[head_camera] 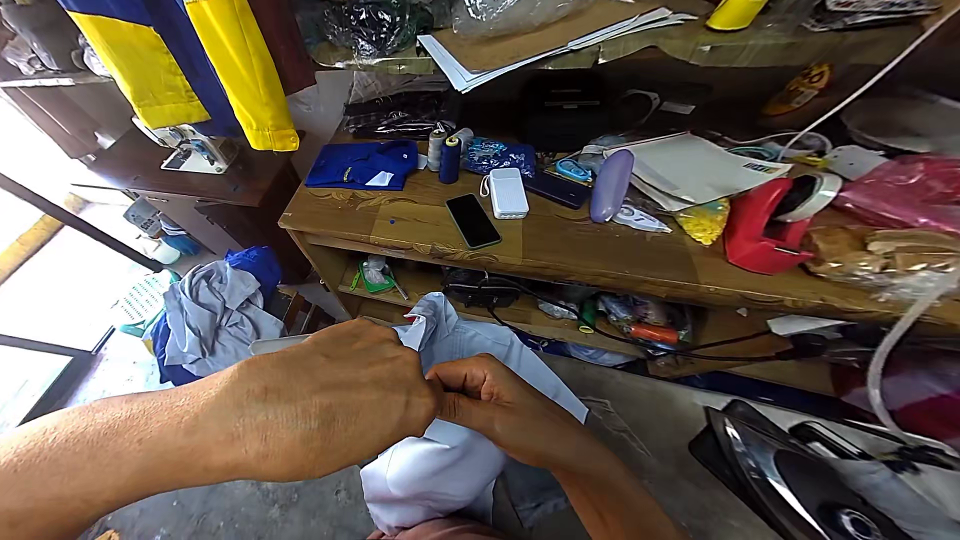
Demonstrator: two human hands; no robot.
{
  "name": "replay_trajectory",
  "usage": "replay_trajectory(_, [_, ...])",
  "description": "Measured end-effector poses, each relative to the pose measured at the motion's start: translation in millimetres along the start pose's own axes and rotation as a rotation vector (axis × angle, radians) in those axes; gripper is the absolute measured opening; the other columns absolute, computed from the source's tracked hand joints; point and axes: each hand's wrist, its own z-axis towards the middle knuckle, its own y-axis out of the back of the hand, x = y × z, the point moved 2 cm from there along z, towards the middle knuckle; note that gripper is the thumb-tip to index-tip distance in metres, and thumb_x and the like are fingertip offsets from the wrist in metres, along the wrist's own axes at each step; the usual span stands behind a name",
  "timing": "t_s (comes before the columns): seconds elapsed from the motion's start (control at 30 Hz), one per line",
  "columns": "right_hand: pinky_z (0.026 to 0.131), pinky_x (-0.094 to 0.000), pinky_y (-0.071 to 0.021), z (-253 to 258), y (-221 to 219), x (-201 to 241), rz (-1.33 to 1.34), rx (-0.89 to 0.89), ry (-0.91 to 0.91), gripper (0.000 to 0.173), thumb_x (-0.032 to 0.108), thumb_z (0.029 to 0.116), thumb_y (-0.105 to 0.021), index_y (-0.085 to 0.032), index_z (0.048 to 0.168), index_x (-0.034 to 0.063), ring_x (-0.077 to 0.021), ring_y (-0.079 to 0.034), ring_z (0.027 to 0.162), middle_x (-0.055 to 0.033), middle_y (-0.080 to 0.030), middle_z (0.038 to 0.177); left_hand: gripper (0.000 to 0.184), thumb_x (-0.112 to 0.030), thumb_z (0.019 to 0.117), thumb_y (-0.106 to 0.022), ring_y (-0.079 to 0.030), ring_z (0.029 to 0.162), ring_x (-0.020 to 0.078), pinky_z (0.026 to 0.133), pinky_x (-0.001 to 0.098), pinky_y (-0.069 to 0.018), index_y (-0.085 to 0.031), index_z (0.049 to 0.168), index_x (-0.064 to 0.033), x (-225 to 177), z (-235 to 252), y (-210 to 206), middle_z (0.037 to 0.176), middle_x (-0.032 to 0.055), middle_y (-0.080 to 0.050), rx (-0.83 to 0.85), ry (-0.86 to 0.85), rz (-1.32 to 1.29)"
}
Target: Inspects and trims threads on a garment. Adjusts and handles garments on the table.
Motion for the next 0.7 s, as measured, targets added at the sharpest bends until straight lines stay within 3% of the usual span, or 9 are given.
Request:
replay_trajectory(0.33, [0.061,-0.0117,-0.0449,-1.0,-4.0,3.2,-0.018,0.003,-0.020,0.015,0.012,0.0998,-0.061,-0.070,0.088,0.0076,0.0070,-0.055,0.067,0.0101,-0.061,0.072,0.017,-0.013,0.0987,-0.059,-0.056,0.059,0.0217,0.050,0.0374,-0.0422,-0.063,0.082,-0.0114,-5.1,6.8,4.8,0.063,0.0020,-0.051,0.065,-0.009,0.033])
replay_trajectory(0.7, [0.061,-0.0123,-0.0449,-2.8,-8.6,-0.5,-0.005,-0.028,0.002,0.017,0.013,0.1002,-0.060,-0.069,0.087,0.0071,0.0065,-0.055,0.067,0.0096,-0.061,0.072,0.019,-0.015,0.0992,-0.058,-0.057,0.060,0.0226,0.051,0.0383,-0.0431,-0.063,0.081,-0.0115,-9.1,6.8,-1.2,0.063,0.0025,-0.052,0.057,0.014,0.038])
